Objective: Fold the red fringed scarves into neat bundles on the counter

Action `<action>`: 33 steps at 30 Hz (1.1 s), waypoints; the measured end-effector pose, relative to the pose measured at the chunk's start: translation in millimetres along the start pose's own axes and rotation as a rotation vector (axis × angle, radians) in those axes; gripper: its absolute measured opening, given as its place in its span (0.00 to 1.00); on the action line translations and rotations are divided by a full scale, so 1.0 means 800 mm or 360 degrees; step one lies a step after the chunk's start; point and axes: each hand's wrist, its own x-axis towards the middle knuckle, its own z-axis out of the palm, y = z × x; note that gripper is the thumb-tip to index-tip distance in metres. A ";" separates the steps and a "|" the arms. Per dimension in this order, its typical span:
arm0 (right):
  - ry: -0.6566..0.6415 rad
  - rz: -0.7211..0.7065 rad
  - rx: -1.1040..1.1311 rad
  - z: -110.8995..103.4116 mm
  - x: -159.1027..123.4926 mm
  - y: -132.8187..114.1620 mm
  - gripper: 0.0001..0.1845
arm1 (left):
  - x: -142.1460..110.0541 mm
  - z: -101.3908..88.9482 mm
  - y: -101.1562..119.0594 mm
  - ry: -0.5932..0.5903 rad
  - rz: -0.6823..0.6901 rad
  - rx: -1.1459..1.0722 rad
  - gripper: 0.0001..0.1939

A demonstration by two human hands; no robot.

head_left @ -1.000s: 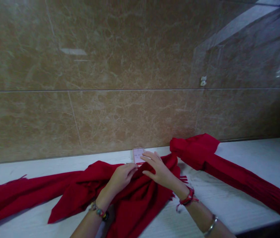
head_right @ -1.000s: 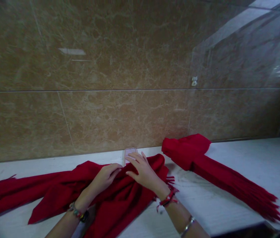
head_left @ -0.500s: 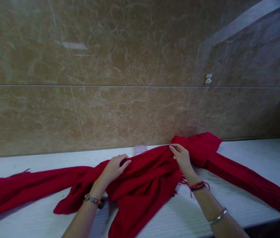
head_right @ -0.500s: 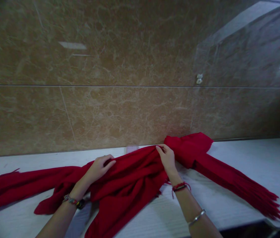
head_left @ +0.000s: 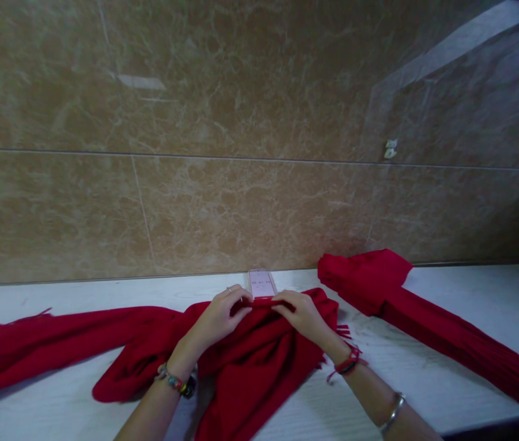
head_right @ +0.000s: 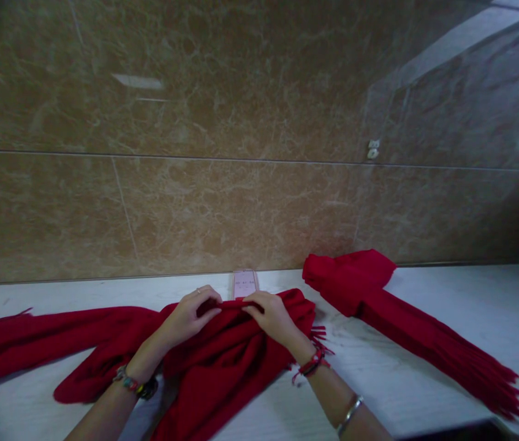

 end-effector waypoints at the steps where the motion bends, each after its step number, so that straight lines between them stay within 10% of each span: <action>1: 0.0068 0.0093 0.0068 -0.008 0.000 0.007 0.08 | 0.000 -0.003 -0.006 -0.0014 -0.0019 0.0044 0.05; 8: 0.0705 0.0633 0.0478 -0.049 0.000 0.062 0.15 | -0.003 -0.024 -0.029 0.0031 -0.0126 0.0144 0.04; 12: 0.0759 0.0560 0.0197 -0.038 -0.001 0.054 0.17 | -0.004 -0.014 -0.019 -0.0003 -0.0183 0.0057 0.02; 17: 0.0291 -0.0121 -0.0393 -0.015 -0.002 0.003 0.25 | -0.004 0.003 -0.006 -0.0064 -0.0117 0.0022 0.02; 23: -0.0203 -0.0213 -0.0255 0.004 -0.003 -0.011 0.10 | -0.004 0.002 0.006 -0.0143 -0.0042 0.0001 0.03; 33: 0.0769 0.0572 0.0304 -0.058 -0.005 0.062 0.14 | -0.006 -0.024 -0.032 0.0048 -0.0294 0.0052 0.08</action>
